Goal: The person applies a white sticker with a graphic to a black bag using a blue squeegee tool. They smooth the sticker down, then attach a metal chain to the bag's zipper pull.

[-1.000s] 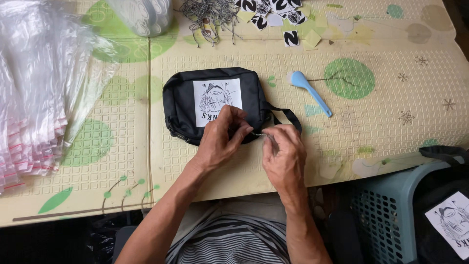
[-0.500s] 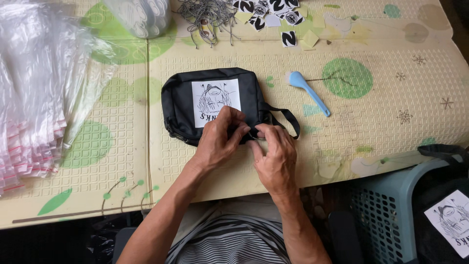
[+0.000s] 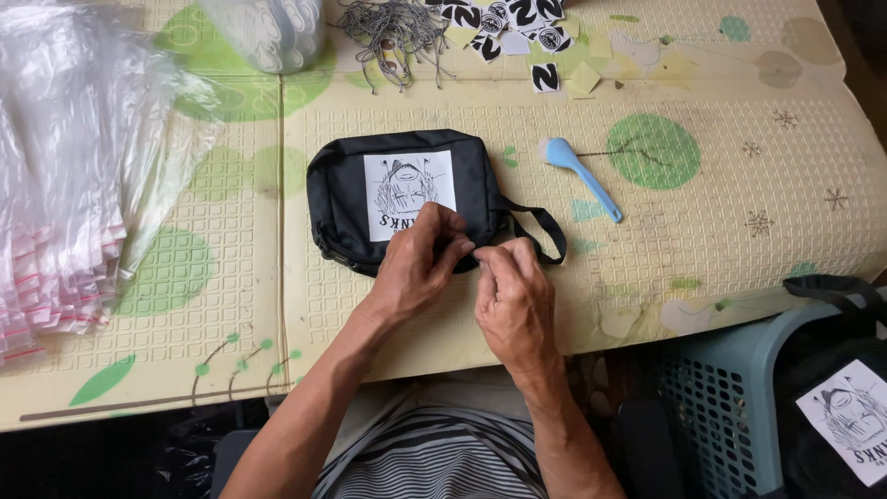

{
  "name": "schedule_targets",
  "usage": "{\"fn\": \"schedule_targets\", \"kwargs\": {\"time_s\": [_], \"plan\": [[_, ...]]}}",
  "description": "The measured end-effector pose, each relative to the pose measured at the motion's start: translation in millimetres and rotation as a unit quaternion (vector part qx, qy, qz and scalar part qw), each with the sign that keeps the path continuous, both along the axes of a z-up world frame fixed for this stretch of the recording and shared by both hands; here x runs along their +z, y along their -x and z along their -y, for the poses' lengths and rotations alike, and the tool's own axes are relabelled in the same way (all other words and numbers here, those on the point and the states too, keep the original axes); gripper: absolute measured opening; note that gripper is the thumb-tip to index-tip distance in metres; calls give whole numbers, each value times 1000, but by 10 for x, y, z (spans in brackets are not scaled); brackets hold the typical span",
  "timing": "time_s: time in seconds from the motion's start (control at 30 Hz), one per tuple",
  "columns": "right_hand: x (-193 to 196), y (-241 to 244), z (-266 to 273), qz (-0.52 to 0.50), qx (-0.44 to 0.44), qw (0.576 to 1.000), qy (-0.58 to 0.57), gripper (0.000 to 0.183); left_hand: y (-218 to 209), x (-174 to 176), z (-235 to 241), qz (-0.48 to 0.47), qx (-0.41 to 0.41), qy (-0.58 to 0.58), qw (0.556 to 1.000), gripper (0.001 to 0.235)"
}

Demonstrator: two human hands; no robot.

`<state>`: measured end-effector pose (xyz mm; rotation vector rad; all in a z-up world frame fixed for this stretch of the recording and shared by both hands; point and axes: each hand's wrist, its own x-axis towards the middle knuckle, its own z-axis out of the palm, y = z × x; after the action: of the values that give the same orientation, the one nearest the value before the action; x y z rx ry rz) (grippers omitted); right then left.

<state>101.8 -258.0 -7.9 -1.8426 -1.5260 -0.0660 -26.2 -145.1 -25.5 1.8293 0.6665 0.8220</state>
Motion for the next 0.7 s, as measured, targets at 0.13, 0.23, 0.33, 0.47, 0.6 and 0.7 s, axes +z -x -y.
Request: {"fn": "schedule_targets", "kwargs": {"time_s": [0.13,0.23,0.33,0.47,0.6,0.7], "plan": [[60,-1,-4,-13,-2,1000,-4,14,-2,6,5,1,9,-1,1000,18],[-11,-24,10,-7,-11,1000,20,20,7,1,9,3,5,14,1000,18],[-78,-21,-20,13,-26,1000,-10,23,2,24,1,-1,3,2,1000,18],[-142,-34,-37,41,-38,998,-9,20,8,17,-4,0,2,0,1000,18],[-79,10,-37,68,-37,997,-2,23,3,29,4,2,1,1,1000,18],[-127,34,-37,65,-39,997,-9,17,6,24,9,-9,-2,-1,1000,19]]}}
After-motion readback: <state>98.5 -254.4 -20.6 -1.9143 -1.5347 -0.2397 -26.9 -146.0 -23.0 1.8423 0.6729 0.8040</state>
